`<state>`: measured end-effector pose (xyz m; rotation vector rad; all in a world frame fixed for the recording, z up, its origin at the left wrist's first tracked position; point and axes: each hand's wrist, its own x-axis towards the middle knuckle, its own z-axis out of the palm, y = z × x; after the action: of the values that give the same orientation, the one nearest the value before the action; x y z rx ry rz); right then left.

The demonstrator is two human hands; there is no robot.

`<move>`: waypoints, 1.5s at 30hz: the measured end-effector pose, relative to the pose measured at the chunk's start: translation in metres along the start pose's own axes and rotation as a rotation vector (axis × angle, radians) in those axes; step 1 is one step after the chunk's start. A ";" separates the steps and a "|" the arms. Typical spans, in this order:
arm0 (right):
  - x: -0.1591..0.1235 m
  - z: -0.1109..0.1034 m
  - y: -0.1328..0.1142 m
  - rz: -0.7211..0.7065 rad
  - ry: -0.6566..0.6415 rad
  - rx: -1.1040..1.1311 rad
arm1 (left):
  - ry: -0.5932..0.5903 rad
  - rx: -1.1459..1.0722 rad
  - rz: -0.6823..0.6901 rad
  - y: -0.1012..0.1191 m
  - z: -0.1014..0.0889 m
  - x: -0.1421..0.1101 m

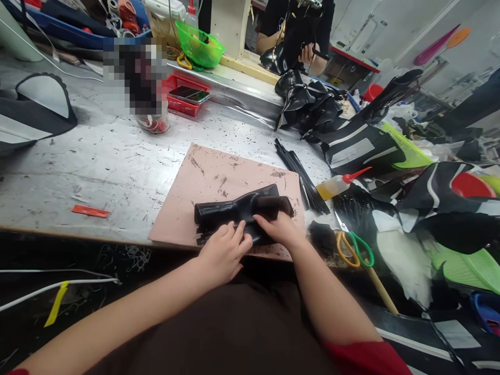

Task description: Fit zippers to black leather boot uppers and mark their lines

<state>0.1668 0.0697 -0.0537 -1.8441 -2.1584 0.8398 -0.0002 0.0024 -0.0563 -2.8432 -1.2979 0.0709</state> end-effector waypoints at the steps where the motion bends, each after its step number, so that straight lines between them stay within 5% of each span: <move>1: 0.000 0.001 0.000 -0.012 0.005 -0.031 | 0.002 0.014 -0.009 0.003 0.002 0.002; 8: -0.007 -0.004 -0.007 -0.161 0.042 -0.205 | 0.167 0.036 -0.016 0.003 0.020 -0.005; 16: -0.020 0.015 -0.027 -0.055 0.152 -0.116 | 0.031 0.060 0.059 -0.001 0.016 -0.023; 25: -0.021 0.001 -0.052 -0.105 -0.034 -0.121 | 0.016 0.046 -0.003 0.008 0.016 -0.022; 30: -0.015 0.004 -0.029 -0.013 0.022 -0.075 | -0.014 0.009 -0.032 0.010 0.010 -0.017; 35: -0.011 0.011 0.001 -0.115 0.135 0.032 | 0.039 -0.004 -0.047 0.011 0.010 -0.013; 45: -0.010 0.025 0.002 -0.115 0.311 -0.065 | 0.051 0.065 -0.019 0.010 0.012 -0.009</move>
<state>0.1586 0.0526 -0.0730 -1.7257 -2.0895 0.4305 0.0008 -0.0109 -0.0684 -2.7589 -1.2884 0.0390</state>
